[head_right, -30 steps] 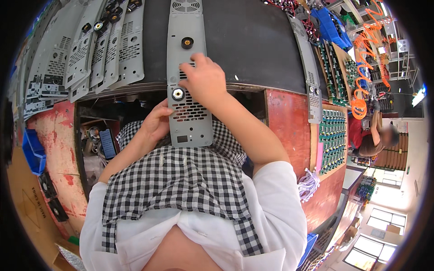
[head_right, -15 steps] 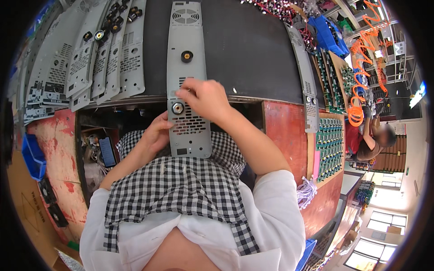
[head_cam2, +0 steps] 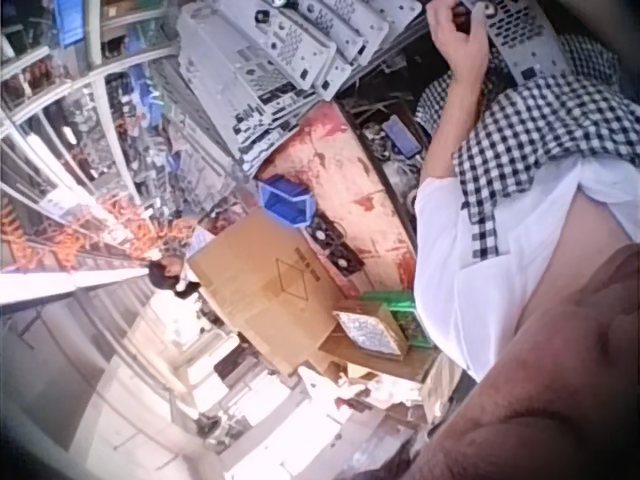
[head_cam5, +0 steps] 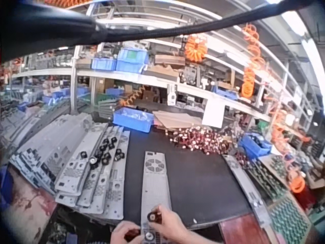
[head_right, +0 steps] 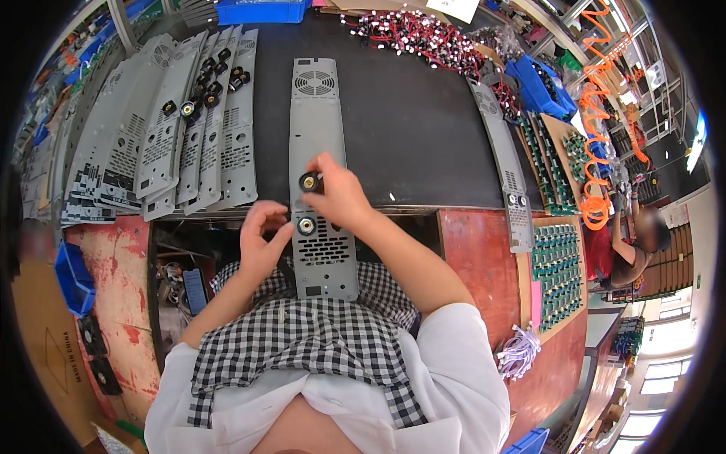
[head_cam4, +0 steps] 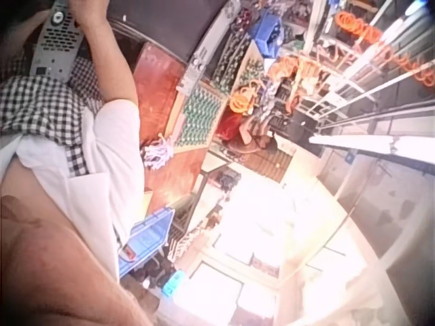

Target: Installing connectors and components into metal power supply chassis at an assembly line.

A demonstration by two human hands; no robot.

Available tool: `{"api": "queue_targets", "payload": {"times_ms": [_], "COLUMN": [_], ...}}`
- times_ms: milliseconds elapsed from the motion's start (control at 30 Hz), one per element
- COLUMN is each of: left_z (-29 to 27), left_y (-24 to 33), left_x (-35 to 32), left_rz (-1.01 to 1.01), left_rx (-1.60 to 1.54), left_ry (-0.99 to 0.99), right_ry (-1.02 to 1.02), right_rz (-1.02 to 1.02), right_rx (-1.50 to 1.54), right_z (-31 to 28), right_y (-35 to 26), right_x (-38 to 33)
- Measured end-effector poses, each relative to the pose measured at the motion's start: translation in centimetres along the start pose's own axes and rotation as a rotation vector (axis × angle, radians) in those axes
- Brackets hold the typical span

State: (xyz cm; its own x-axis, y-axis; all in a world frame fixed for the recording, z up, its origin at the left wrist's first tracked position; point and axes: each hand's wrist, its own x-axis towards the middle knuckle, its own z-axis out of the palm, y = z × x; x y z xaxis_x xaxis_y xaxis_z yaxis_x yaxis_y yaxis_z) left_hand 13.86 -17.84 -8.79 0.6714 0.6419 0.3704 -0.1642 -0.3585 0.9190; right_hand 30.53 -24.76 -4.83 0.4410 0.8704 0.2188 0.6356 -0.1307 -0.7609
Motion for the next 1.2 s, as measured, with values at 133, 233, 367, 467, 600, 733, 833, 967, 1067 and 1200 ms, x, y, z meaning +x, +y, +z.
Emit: {"api": "queue_targets", "payload": {"times_ms": [133, 233, 367, 467, 600, 733, 833, 967, 1067, 1200], "left_z": [0.6, 0.8, 0.5, 0.2, -0.8, -1.8, -1.6, -0.1, -2.4, -1.6], "left_y": [2.5, 2.1, 2.1, 1.7, 1.6, -0.8, -0.5, 4.2, -2.7, -1.7], "left_x": [2.1, 1.9, 1.1, 0.2, 0.1, -0.2, -0.1, -1.7, -0.2, 0.1], "left_rz": [0.156, 0.022, -0.167, -0.173, -0.505, -0.707, -0.678, -0.566, -0.592, -0.579], "left_rx": [0.085, -0.202, -0.528, -0.474, -0.912, -1.018, -1.023, -0.786, -1.294, -1.151], "left_ry": [0.016, 0.079, 0.034, 0.024, -0.139, -0.09, -0.129, -0.077, -0.218, -0.125], "right_ry": [0.091, 0.155, 0.157, 0.2, 0.408, 0.333, 0.243, 0.125, 0.104, -0.193], "right_rz": [-0.218, -0.226, 0.066, 0.087, -0.267, -0.298, -0.392, -0.801, -0.285, -0.119], "right_rx": [-0.001, 0.08, 0.712, 0.611, 0.194, 0.05, 0.089, 0.104, 0.181, 0.257], "right_z": [1.0, 1.2, 1.3, 1.8, 1.9, 2.4, 2.1, 1.1, -0.2, -2.1], "right_y": [-2.7, -3.5, -2.4, -2.7, -2.4, -2.6, -3.2, -7.0, -2.1, -3.3], "right_x": [-3.0, -4.2, -4.8, -4.8, -4.5, -4.7, -4.4, -5.2, -2.9, -3.7]}}
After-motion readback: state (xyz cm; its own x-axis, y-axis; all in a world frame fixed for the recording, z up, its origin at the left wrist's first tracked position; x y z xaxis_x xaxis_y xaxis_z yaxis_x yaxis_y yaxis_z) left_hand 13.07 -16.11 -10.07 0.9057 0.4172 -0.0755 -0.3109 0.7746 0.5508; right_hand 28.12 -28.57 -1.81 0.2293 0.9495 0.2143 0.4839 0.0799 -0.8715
